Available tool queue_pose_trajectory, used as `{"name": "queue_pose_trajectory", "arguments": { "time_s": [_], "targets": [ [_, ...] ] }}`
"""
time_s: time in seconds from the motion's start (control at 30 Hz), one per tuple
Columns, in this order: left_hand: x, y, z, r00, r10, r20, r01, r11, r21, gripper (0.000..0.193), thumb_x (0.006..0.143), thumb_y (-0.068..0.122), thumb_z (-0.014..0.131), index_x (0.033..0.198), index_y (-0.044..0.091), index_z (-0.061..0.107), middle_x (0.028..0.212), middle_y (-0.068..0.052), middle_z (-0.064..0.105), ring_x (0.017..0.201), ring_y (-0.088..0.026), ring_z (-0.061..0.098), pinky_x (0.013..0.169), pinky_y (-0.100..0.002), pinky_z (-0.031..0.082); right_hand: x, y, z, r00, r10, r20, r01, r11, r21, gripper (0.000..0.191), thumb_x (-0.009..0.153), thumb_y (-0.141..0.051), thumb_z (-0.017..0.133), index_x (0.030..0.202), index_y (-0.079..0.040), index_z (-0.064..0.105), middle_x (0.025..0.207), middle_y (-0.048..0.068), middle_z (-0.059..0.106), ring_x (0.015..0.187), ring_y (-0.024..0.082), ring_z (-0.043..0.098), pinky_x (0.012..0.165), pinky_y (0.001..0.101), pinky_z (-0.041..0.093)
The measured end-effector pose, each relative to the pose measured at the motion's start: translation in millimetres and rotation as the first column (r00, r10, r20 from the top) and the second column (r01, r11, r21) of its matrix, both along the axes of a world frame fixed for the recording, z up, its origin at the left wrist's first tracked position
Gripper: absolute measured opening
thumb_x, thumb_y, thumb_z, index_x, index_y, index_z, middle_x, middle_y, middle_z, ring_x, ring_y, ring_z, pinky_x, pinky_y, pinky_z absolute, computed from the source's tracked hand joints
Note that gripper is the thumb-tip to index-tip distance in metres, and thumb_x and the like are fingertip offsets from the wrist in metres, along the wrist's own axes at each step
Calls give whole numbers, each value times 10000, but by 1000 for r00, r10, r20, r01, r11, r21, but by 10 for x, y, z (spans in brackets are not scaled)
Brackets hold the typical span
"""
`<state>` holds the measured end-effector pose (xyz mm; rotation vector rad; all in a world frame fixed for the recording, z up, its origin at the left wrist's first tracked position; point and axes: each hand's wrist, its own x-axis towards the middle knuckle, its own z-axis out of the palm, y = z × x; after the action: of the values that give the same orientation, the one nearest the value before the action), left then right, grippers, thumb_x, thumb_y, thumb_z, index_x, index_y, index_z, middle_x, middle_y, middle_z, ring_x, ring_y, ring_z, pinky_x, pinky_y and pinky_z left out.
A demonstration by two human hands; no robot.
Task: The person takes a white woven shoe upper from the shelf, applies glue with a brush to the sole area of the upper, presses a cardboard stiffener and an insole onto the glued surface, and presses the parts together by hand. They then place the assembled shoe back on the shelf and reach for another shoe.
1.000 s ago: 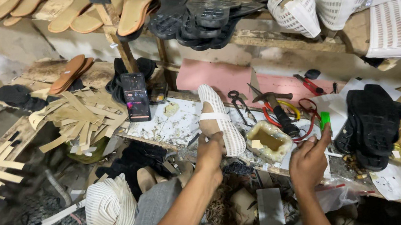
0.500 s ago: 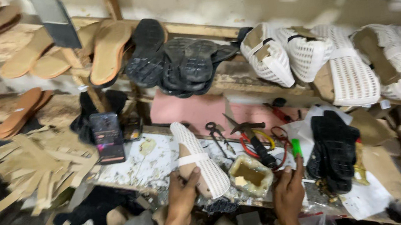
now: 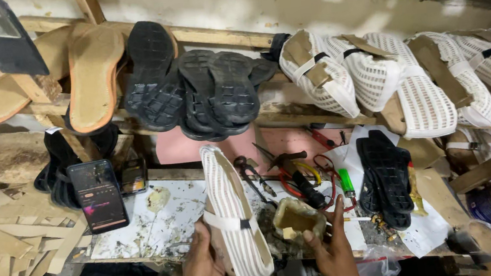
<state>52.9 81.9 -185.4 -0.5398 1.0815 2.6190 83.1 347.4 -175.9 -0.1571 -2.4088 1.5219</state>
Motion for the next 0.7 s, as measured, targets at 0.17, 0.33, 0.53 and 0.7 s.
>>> {"name": "queue_pose_trajectory", "arguments": {
  "time_s": [0.17, 0.33, 0.53, 0.7],
  "targets": [
    [23, 221, 5, 989, -32, -145, 15, 993, -121, 519, 951, 292, 632, 1401, 68, 500, 1164, -149, 692, 1060, -232, 693, 877, -400, 605, 5, -9, 97, 993, -5, 114, 14, 997, -73, 1043, 903, -287, 621, 1691, -217, -59, 1451, 179, 530, 1199, 276, 634, 956, 383, 528],
    [63, 318, -12, 982, -22, -187, 17, 999, -27, 554, 945, 298, 644, 1434, 77, 506, 1181, -148, 699, 1020, -215, 688, 839, -377, 582, 54, 102, 71, 991, -99, 94, 108, 990, -91, 960, 908, -284, 613, 1664, -211, 25, 1451, 180, 532, 1248, 293, 610, 929, 415, 543],
    [135, 221, 240, 993, -62, -98, 48, 989, -138, 617, 990, 483, 410, 1444, 73, 485, 1220, -140, 698, 1037, -195, 723, 867, -358, 605, 75, -5, 96, 996, -20, -88, 46, 953, 299, 942, 877, -257, 723, 1625, -133, 165, 1434, 216, 538, 1285, 318, 574, 1040, 453, 481],
    [106, 130, 371, 992, -55, 109, 88, 943, -320, 629, 1023, 570, 316, 1404, 110, 512, 1177, -165, 717, 971, -247, 742, 850, -391, 601, 52, -180, 268, 995, -61, 81, 50, 991, 125, 1082, 811, -263, 751, 1665, -166, 94, 1456, 199, 456, 1315, 307, 510, 982, 439, 513]
  ]
}}
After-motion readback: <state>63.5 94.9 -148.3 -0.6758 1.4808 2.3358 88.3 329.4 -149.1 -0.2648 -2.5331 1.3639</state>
